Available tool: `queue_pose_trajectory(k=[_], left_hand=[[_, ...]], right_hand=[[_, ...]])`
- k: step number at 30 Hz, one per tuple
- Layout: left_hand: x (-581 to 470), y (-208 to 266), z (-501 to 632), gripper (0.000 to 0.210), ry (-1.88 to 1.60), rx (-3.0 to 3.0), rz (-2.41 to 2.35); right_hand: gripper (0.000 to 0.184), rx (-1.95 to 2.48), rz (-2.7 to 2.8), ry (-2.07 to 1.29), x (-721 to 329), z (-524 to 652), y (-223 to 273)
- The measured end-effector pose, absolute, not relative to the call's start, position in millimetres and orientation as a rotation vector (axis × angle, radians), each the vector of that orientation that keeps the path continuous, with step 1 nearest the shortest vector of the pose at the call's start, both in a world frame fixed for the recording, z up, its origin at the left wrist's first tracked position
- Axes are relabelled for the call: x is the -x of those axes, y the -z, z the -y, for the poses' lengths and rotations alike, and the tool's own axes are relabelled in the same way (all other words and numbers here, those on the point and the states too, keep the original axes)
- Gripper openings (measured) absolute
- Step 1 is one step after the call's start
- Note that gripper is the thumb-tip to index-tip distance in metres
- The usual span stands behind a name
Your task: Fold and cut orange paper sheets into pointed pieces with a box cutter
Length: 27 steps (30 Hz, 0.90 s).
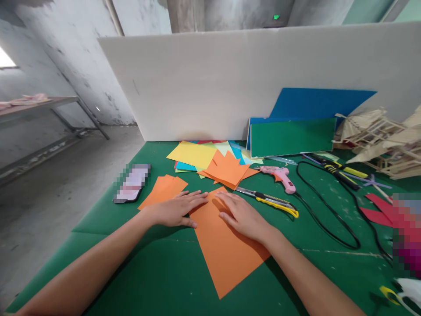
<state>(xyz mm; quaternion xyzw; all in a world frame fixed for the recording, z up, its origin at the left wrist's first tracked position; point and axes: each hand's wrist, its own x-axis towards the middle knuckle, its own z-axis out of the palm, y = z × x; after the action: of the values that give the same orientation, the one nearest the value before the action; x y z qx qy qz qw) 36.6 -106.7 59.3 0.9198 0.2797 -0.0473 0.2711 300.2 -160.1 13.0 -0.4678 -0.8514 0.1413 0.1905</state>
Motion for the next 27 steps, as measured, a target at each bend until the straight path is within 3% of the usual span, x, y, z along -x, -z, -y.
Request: queue_pose_trajectory(k=[8,17,24,27], left_hand=[[-37.1,-58.8,106.8,0.073,0.205,-2.481,-0.755],[-39.7,-61.7,105.4,0.073,0.24,-2.45,-0.71],[-38.8,-57.5,103.2,0.066,0.127,-2.447,-0.708],[-40.0,-53.2,104.5,0.059,0.006,-2.457,-0.807]], right_hand=[[0.056,1.288,2.437,-0.348,-295.3,161.0,-12.1],[0.057,1.158,1.942,-0.972,-303.0,159.5,-16.0],[0.084,1.224,1.348,-1.219,-307.8,151.0,-8.9],[0.086,1.185,1.281,-1.292,-308.2,151.2,-12.2]])
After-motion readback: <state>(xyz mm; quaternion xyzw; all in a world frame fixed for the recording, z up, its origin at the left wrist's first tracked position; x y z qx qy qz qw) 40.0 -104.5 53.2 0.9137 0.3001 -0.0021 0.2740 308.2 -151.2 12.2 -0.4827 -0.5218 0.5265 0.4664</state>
